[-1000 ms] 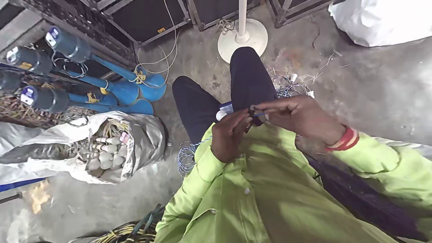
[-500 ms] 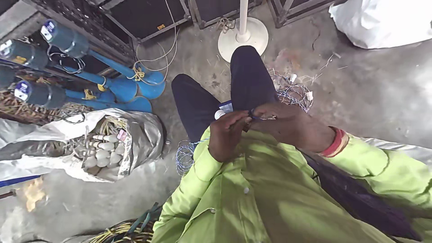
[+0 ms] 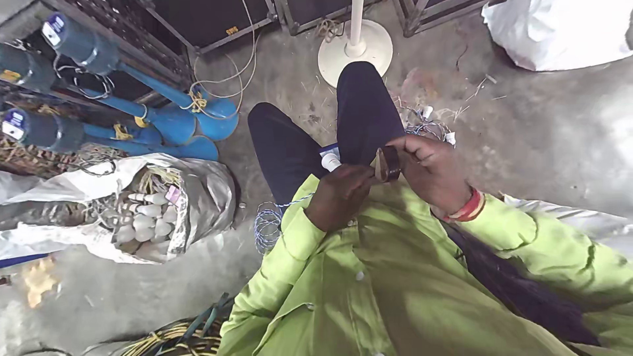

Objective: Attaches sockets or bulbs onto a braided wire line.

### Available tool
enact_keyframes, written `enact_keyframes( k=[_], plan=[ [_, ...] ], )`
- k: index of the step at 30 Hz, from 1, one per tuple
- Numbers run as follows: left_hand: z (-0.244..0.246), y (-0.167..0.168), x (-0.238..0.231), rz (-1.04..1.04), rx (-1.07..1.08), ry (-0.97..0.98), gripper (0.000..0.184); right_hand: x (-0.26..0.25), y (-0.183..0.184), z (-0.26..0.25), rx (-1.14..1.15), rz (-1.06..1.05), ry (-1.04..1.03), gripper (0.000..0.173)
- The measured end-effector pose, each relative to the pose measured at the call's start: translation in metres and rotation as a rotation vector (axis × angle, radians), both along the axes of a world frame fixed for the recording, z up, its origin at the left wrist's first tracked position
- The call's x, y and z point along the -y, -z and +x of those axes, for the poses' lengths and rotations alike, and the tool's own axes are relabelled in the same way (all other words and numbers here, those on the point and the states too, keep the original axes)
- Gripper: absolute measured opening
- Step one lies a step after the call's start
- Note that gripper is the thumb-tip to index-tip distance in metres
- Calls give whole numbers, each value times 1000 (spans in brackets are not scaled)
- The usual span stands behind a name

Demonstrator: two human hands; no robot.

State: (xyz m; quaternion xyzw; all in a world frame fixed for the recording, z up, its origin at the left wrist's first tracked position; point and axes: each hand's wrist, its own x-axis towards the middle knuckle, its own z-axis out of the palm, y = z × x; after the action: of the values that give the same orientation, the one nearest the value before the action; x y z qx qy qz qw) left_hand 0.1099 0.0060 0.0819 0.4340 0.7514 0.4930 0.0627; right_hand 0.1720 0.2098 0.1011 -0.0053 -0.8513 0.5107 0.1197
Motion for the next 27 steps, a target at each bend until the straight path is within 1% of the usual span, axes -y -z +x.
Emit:
enact_keyframes(
  k=[3, 5, 8, 12, 15, 17, 18, 19, 21, 22, 23, 25, 26, 27],
  plan=[
    [7, -1, -3, -5, -67, -79, 13, 4, 0, -2, -78, 169, 7, 20],
    [8, 0, -5, -10, -132, -112, 11, 5, 0, -3, -56, 176, 26, 20],
    [12, 2, -8, -13, -263, -168, 12, 9, -4, -3, 148, -9, 92, 15],
    [15, 11, -7, 52, -415, -248, 13, 14, -8, -11, 391, -289, 115, 21],
    [15, 16, -6, 104, -485, -265, 15, 10, -5, -19, 491, -367, 72, 20],
    [13, 15, -6, 136, -503, -239, 17, 7, -5, -20, 561, -365, 41, 19],
    [13, 15, -5, 132, -501, -215, 18, 5, -5, -21, 584, -360, 32, 15],
    [13, 15, -5, 121, -495, -196, 17, 3, -4, -21, 586, -370, 35, 9],
    [12, 14, -3, 82, -467, -202, 16, 1, -2, -19, 536, -402, 34, 28],
    [12, 13, -3, 68, -435, -225, 15, -1, -2, -18, 496, -434, 24, 32],
    [11, 12, -3, 60, -393, -255, 14, -4, -3, -15, 450, -444, 0, 31],
    [11, 11, -3, 56, -297, -308, 13, -9, 0, -8, 312, -350, -82, 22],
    [10, 10, -3, 59, -261, -321, 13, -10, 1, -5, 249, -272, -124, 20],
    [11, 9, -3, 62, -233, -326, 14, -11, 4, -2, 200, -203, -169, 22]
  ],
)
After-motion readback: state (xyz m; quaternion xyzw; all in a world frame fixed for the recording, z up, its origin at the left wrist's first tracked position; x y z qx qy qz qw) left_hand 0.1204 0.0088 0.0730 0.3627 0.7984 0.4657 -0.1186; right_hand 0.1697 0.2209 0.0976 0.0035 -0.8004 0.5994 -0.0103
